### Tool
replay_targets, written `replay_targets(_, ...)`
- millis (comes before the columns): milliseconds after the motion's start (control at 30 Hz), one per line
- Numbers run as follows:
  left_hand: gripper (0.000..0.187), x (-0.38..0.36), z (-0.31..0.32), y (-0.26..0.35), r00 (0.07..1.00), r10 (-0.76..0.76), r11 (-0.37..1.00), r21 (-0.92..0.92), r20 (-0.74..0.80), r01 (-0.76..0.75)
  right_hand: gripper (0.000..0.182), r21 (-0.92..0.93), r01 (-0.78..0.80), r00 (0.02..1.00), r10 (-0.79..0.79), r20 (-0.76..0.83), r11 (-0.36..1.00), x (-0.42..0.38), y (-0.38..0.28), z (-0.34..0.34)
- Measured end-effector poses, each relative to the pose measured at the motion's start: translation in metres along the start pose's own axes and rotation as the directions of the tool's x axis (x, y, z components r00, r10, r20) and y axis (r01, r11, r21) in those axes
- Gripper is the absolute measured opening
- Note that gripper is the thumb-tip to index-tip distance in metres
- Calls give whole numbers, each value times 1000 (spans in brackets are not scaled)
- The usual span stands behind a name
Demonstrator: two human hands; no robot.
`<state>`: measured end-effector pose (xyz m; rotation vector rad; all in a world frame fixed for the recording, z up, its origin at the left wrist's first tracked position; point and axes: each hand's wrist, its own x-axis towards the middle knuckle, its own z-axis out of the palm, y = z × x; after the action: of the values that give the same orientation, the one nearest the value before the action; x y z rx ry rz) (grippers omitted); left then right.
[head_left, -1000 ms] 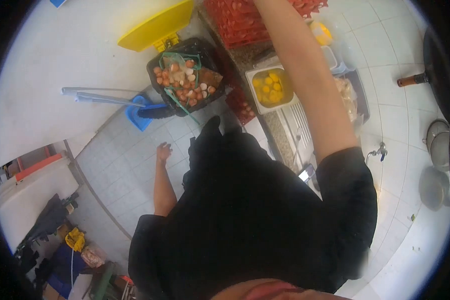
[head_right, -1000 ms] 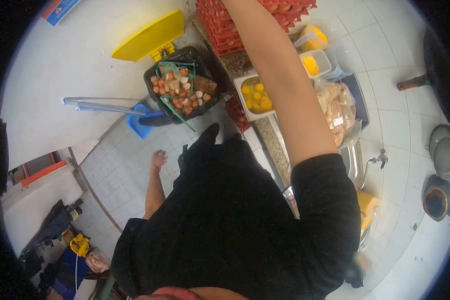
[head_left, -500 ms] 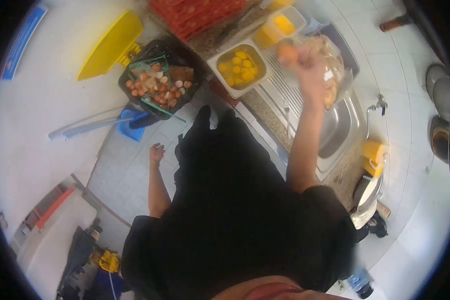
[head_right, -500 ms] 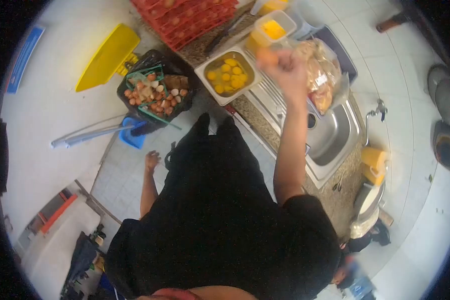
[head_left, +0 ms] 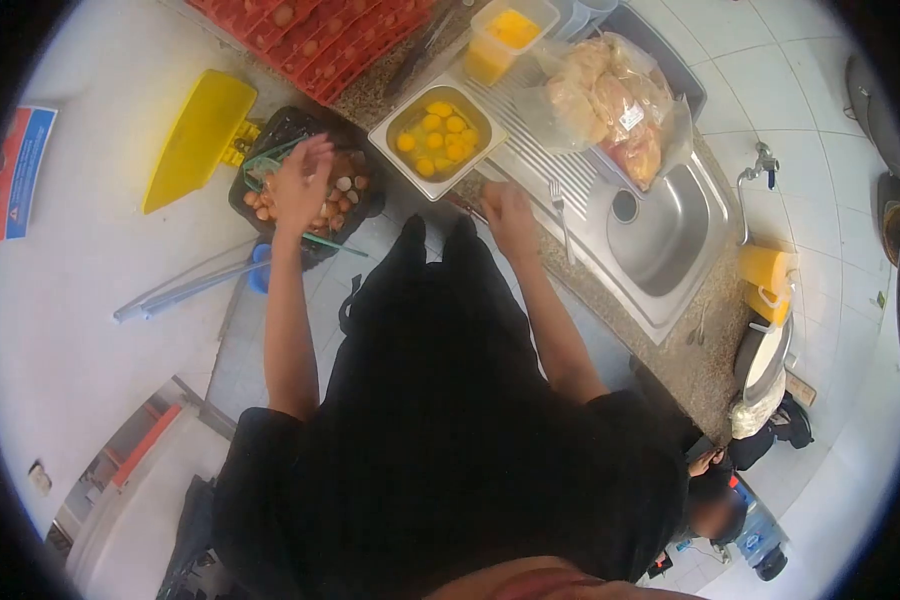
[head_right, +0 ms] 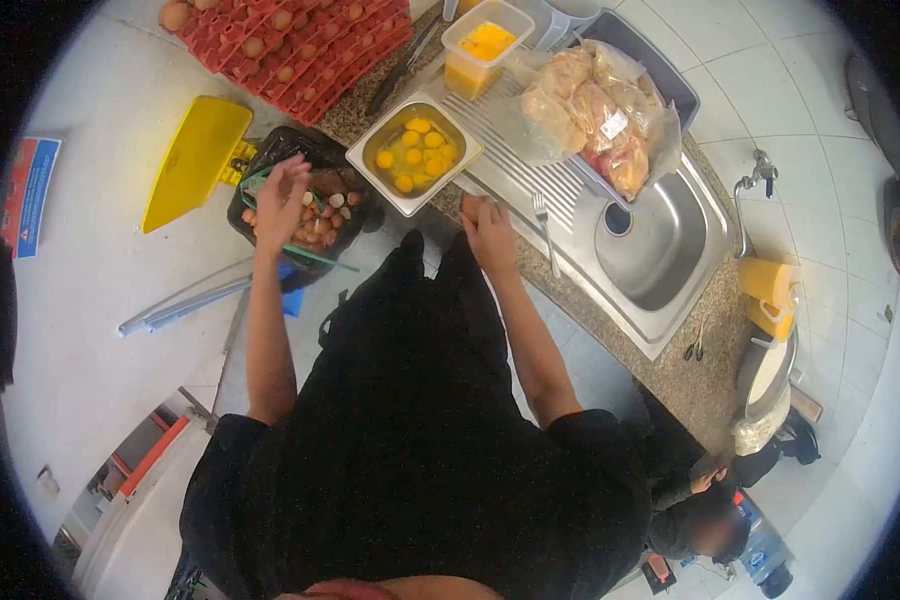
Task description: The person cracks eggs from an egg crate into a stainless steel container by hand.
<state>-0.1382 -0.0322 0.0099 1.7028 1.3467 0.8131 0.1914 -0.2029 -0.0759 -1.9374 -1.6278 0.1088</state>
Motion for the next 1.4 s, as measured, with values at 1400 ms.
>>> replay_targets(1400,48,77,133,39,854,288,954,-49,433,-297,41,600,-136,898,-157,410,789,175,-50,-30)
